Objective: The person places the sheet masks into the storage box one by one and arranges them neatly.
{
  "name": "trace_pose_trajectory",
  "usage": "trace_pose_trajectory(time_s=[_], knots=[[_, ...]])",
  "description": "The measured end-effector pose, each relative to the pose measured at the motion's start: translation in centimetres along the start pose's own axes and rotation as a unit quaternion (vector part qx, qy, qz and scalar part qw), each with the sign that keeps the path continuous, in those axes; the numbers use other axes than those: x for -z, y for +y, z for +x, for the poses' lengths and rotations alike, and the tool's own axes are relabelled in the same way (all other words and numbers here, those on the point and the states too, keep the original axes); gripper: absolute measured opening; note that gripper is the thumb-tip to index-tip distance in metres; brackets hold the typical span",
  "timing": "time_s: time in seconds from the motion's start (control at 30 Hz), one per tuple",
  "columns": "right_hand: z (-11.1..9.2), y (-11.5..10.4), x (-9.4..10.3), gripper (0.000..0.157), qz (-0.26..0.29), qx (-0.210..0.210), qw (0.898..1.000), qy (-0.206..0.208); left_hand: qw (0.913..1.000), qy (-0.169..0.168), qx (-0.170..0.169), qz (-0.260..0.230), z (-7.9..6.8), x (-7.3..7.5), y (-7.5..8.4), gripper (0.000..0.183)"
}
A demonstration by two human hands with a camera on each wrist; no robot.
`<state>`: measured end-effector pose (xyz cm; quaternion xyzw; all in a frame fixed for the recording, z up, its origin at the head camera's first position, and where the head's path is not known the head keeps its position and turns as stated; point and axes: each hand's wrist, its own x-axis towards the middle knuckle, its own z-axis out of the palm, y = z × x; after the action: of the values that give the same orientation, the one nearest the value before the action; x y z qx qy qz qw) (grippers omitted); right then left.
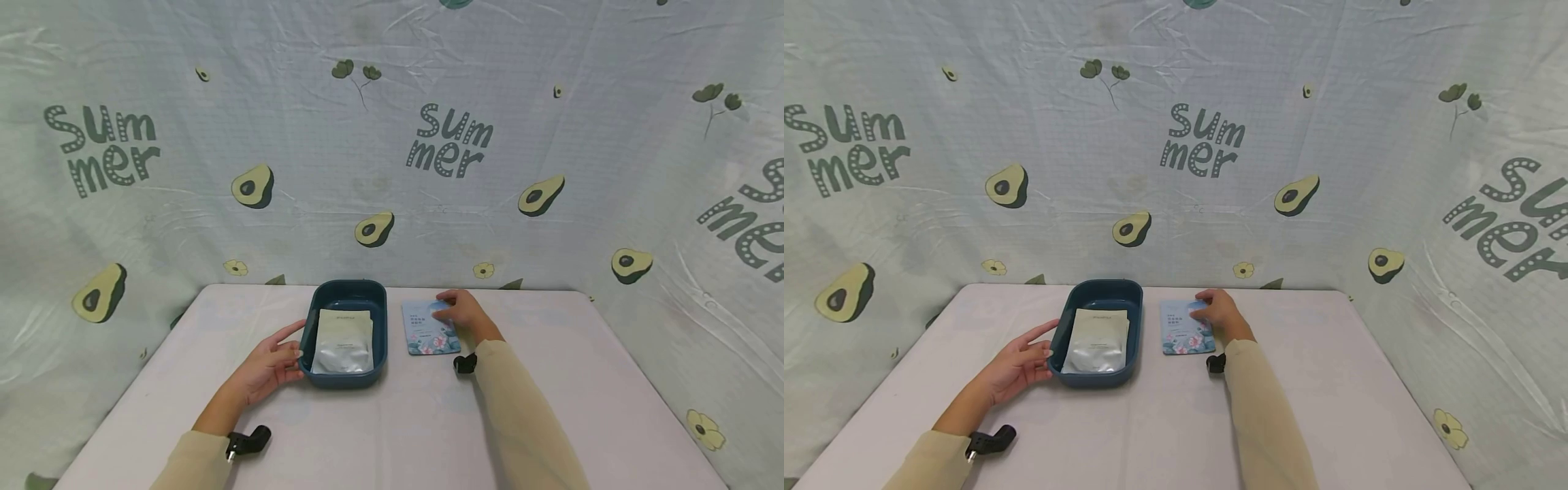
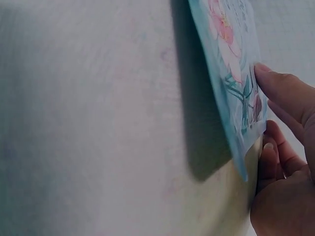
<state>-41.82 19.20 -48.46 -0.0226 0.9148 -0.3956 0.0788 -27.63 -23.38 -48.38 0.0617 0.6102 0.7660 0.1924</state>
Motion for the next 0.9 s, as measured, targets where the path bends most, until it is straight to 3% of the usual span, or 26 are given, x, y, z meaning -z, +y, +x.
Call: trace_pose_trajectory(time_s=[0.9], knots=[[-0.3, -0.65, -0.12, 0.051, -0.019, -0.018, 1.0, -0.008, 1.0, 0.001, 0.0, 0.0, -0.03, 0.01, -0.17, 0.073]])
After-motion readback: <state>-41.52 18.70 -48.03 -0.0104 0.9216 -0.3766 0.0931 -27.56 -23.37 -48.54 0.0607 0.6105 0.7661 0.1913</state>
